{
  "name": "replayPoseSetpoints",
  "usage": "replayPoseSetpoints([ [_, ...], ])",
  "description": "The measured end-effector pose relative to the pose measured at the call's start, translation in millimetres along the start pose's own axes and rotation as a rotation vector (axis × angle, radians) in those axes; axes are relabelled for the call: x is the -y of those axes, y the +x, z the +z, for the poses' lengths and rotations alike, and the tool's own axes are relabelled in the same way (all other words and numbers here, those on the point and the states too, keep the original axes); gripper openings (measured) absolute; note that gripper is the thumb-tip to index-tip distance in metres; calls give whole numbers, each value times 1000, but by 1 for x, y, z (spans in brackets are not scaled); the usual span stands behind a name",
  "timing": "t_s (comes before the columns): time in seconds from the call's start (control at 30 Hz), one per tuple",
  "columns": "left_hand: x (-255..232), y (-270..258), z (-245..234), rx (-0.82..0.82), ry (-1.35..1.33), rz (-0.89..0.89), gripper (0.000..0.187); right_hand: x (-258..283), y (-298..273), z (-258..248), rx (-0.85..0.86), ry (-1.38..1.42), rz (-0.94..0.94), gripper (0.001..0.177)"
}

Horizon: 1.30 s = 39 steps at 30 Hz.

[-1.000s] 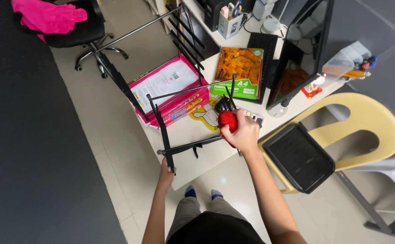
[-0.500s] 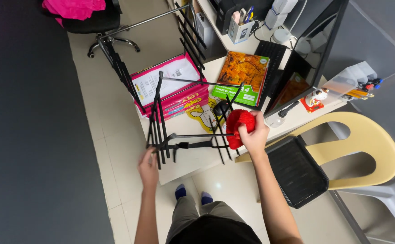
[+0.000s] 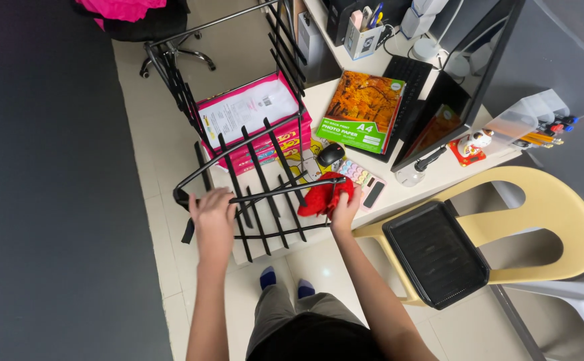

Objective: The person wipes a black metal rack with a red cloth. They clean the horizontal bars and vertical supports of the rack, which is placed on a white desk. The person rotates the rack to access different sides and continues wiping the entire structure.

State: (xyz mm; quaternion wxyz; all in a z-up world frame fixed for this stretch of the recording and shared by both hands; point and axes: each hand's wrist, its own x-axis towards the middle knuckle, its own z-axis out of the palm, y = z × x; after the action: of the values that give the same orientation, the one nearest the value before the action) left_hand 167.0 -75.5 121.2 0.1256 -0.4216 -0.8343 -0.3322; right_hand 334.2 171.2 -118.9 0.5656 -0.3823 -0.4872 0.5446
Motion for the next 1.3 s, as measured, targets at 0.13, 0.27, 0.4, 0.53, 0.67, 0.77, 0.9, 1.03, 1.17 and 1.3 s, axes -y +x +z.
replayPoseSetpoints([
  [0.13, 2, -6, 15, 28, -34, -44, 17, -13, 22, 0, -64, 154, 49, 20],
  [0.27, 7, -8, 22, 19, -90, -55, 17, 23, 30, -15, -140, 615, 426, 38],
  [0.4, 18, -1, 23, 16, -197, -44, 17, 39, 23, -52, -153, 705, 498, 54],
  [0.53, 30, 8, 21, 35, -287, -21, 16, 79, -1, -72, -2, 681, 546, 65],
  [0.67, 24, 7, 6, 100, -387, 33, 21, 113, -42, -74, 178, 602, 834, 83],
  [0.77, 16, 1, -2, 122, -458, 30, 26, 56, -71, -92, 297, 582, 994, 82],
  [0.9, 16, -21, 0, 138, -549, 34, 26, 22, -95, -81, 557, 538, 1077, 72],
  [1.03, 23, -36, 0, 112, -628, 21, 23, 33, -95, -41, 645, 422, 1110, 64],
  [1.17, 40, -59, 8, -14, -968, -41, 19, 23, -93, -27, 607, 403, 1253, 55],
  [1.3, 67, -108, 39, -272, -1421, -163, 12, 22, -96, -23, 584, 429, 1270, 51],
])
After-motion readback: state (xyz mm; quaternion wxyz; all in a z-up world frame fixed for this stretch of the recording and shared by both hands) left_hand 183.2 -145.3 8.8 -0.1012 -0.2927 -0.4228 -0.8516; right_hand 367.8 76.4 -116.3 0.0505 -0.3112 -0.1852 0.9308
